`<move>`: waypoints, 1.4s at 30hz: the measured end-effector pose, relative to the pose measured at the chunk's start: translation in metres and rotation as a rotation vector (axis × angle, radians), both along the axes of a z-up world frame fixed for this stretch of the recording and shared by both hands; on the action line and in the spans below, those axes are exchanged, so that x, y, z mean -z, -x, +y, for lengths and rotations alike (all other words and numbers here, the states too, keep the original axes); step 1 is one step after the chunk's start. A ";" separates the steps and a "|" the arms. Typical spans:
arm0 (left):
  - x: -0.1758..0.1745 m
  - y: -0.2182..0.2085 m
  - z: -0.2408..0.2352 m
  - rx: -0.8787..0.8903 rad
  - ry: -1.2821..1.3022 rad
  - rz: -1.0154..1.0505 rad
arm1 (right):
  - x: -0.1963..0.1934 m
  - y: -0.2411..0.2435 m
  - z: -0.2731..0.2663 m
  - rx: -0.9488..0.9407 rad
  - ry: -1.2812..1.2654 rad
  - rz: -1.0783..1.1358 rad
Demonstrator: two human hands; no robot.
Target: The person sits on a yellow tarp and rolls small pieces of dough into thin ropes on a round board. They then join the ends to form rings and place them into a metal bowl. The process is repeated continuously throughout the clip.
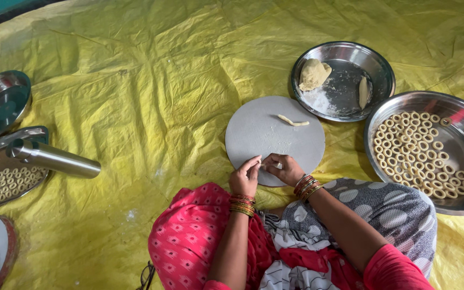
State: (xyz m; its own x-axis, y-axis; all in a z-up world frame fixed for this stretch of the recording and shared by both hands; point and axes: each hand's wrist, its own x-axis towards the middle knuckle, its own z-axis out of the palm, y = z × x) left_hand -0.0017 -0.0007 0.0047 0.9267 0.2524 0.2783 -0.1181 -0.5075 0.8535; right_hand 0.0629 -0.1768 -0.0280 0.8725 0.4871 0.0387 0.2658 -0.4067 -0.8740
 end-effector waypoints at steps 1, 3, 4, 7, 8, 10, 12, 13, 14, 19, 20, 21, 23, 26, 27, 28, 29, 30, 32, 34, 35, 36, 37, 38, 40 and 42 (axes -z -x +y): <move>-0.002 0.000 -0.001 0.001 -0.029 0.012 | -0.001 -0.001 -0.001 -0.007 -0.023 0.009; -0.006 0.001 -0.002 0.008 -0.091 0.002 | -0.003 -0.002 -0.002 -0.012 -0.050 0.023; -0.007 0.001 -0.003 0.012 -0.122 -0.003 | -0.004 -0.002 -0.003 -0.009 -0.055 0.027; -0.005 0.002 -0.004 -0.008 -0.231 -0.067 | -0.003 -0.001 -0.004 -0.011 -0.054 0.035; -0.004 0.002 -0.005 -0.024 -0.313 -0.011 | -0.004 -0.002 -0.004 -0.013 -0.052 0.033; 0.002 0.003 -0.005 -0.055 -0.479 0.106 | -0.003 -0.003 -0.004 -0.014 -0.065 0.049; 0.008 0.001 -0.003 -0.023 -0.586 -0.026 | -0.001 -0.002 -0.004 -0.011 -0.060 0.066; 0.012 0.001 -0.002 -0.008 -0.638 -0.093 | 0.000 -0.003 -0.004 -0.009 -0.049 0.073; 0.014 0.001 -0.002 -0.004 -0.644 -0.114 | 0.001 -0.003 -0.004 -0.006 -0.038 0.080; 0.019 0.000 -0.003 0.013 -0.715 -0.044 | 0.002 -0.004 -0.004 -0.013 -0.046 0.063; 0.018 0.000 -0.004 0.000 -0.699 -0.072 | 0.001 -0.004 -0.004 -0.014 -0.041 0.054; 0.017 0.000 -0.005 -0.013 -0.683 -0.100 | 0.000 -0.004 -0.004 -0.015 -0.056 0.063; 0.015 -0.001 -0.006 -0.038 -0.598 -0.091 | -0.002 -0.004 -0.004 -0.018 -0.086 0.083; 0.012 -0.003 -0.008 -0.080 -0.380 0.024 | -0.004 -0.003 -0.005 -0.029 -0.107 0.070; 0.012 -0.002 -0.007 -0.098 -0.298 0.064 | -0.004 -0.003 -0.005 -0.014 -0.105 0.088; 0.012 -0.003 -0.007 -0.117 -0.217 0.103 | -0.004 -0.004 -0.006 0.002 -0.102 0.105; 0.013 -0.003 -0.005 -0.127 -0.202 0.123 | -0.003 -0.004 -0.006 0.018 -0.100 0.124; 0.014 -0.004 -0.004 -0.137 -0.187 0.143 | -0.003 -0.005 -0.006 0.028 -0.101 0.115; 0.017 -0.005 -0.002 -0.139 -0.095 0.150 | -0.004 -0.008 -0.007 0.050 -0.104 0.097; 0.022 -0.006 0.000 -0.122 0.058 0.125 | -0.006 -0.010 -0.009 0.108 -0.128 0.110; 0.025 -0.007 0.001 -0.116 0.154 0.172 | -0.008 -0.010 -0.010 0.138 -0.140 0.116; 0.028 -0.007 0.002 -0.110 0.250 0.218 | -0.011 -0.009 -0.010 0.192 -0.095 0.045; 0.031 -0.008 0.002 -0.103 0.346 0.264 | -0.014 -0.008 -0.011 0.247 -0.050 -0.026; 0.033 -0.010 0.003 -0.062 0.510 0.241 | -0.017 -0.007 -0.011 0.302 -0.005 -0.098; 0.038 -0.014 0.003 0.023 0.836 0.191 | -0.021 -0.002 -0.010 0.347 0.195 -0.129; 0.040 -0.014 0.006 -0.033 0.763 0.322 | -0.025 0.003 -0.008 0.357 0.338 -0.194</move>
